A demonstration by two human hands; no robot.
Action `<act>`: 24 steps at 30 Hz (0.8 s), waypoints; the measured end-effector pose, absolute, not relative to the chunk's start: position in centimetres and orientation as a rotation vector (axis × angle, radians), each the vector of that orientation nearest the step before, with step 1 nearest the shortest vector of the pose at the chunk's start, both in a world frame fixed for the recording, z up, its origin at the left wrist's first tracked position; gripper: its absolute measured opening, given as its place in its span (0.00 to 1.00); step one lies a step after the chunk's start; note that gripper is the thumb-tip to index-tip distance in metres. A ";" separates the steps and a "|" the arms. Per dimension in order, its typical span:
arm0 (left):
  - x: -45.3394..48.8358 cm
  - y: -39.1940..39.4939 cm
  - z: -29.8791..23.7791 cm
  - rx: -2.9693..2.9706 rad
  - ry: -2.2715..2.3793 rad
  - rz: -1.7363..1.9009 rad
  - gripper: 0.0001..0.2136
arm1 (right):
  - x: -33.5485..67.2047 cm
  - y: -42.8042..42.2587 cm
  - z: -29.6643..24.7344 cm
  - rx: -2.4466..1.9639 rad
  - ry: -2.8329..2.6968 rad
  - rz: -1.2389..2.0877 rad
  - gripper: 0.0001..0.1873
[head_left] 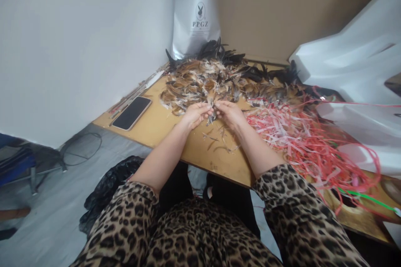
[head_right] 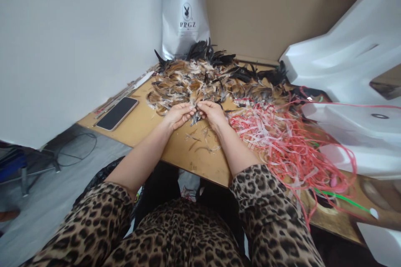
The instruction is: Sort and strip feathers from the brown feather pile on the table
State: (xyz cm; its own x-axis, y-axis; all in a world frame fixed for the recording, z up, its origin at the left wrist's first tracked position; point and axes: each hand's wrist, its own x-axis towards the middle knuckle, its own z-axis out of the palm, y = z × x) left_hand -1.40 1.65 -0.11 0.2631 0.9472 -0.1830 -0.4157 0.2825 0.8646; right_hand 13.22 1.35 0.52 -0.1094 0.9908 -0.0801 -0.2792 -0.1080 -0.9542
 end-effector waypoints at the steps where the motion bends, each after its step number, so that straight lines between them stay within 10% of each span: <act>1: -1.3 1.6 -0.1 0.827 0.857 1.093 0.04 | 13.3 1.3 0.6 -1.012 -1.004 1.490 0.19; 24: -0.9 1.3 -0.1 1.000 0.944 1.151 0.06 | 13.8 1.3 0.6 -1.116 -1.019 1.590 0.11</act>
State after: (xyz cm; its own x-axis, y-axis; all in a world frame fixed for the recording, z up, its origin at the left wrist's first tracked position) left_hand -0.89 1.32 -0.08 0.1590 0.9843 -0.0764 -0.2680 0.1175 0.9562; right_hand 13.75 1.30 0.65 -0.1734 0.9628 -0.2070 -0.2145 -0.2421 -0.9462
